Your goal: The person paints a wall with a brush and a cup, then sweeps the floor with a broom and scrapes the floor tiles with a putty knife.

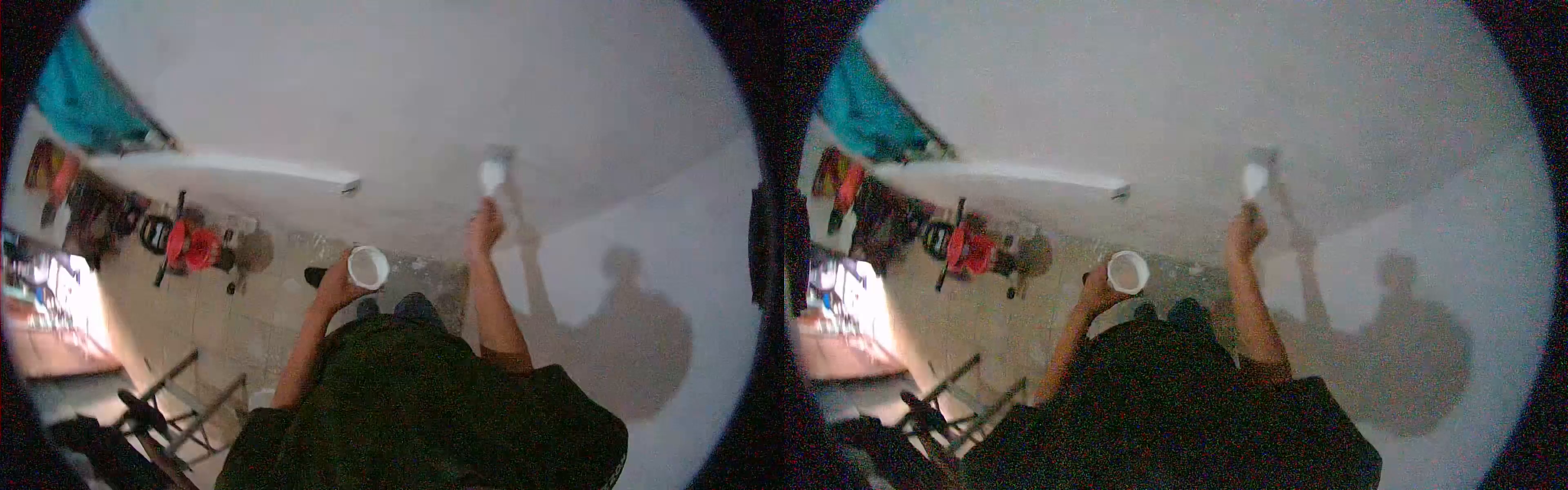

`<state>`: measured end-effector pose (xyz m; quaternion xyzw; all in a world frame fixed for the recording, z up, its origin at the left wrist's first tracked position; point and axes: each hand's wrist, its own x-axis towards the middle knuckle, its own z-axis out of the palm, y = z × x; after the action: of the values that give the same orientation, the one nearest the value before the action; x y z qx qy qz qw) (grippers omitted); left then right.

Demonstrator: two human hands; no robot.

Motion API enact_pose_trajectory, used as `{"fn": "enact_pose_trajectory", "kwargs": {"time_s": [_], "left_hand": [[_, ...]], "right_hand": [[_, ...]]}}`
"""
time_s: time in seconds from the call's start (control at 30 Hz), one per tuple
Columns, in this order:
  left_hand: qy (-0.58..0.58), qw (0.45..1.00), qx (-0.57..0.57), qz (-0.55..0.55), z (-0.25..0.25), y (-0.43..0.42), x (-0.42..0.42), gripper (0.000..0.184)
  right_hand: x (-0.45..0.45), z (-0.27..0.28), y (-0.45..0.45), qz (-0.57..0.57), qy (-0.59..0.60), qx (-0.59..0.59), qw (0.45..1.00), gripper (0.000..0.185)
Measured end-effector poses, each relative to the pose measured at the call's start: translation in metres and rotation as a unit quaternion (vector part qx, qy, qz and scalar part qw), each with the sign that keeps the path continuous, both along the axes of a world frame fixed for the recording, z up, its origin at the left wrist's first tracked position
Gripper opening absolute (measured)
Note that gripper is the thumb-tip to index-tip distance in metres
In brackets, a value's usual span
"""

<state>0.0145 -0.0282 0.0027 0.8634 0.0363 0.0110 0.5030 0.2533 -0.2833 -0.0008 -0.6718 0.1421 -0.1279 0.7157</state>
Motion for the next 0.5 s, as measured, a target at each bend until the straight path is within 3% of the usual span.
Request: {"fn": "enact_pose_trajectory", "kwargs": {"time_s": [0.07,0.1,0.17,0.2,0.33,0.4,0.5], "left_hand": [[0.001,0.997,0.03,0.066,0.006,0.001,-0.011,0.092],[-0.001,0.998,0.035,0.057,0.007,0.0,-0.011,0.092],[0.0,1.0,0.009,0.02,0.004,0.001,-0.006,0.093],[0.014,1.0,0.002,0.021,-0.002,0.001,-0.004,0.095],[0.053,0.998,-0.022,0.017,0.011,-0.003,-0.004,0.098],[-0.035,0.998,0.036,0.023,-0.006,-0.003,-0.002,0.097],[0.036,0.999,0.015,0.006,0.013,-0.002,0.004,0.098]], "right_hand": [[-0.004,-0.082,-0.015,0.057,0.068,-0.082,0.993,0.026],[-0.014,-0.08,-0.015,0.048,0.066,-0.075,0.994,0.026],[-0.026,-0.076,-0.009,0.093,0.247,-0.085,0.961,0.026],[-0.023,-0.088,-0.013,0.088,0.251,-0.084,0.96,0.026],[0.047,-0.094,-0.061,0.068,-0.07,-0.173,0.98,0.022],[0.011,0.076,-0.038,0.011,0.087,0.089,0.992,0.018],[-0.022,0.188,-0.034,-0.028,-0.029,0.105,0.994,0.024]]}}
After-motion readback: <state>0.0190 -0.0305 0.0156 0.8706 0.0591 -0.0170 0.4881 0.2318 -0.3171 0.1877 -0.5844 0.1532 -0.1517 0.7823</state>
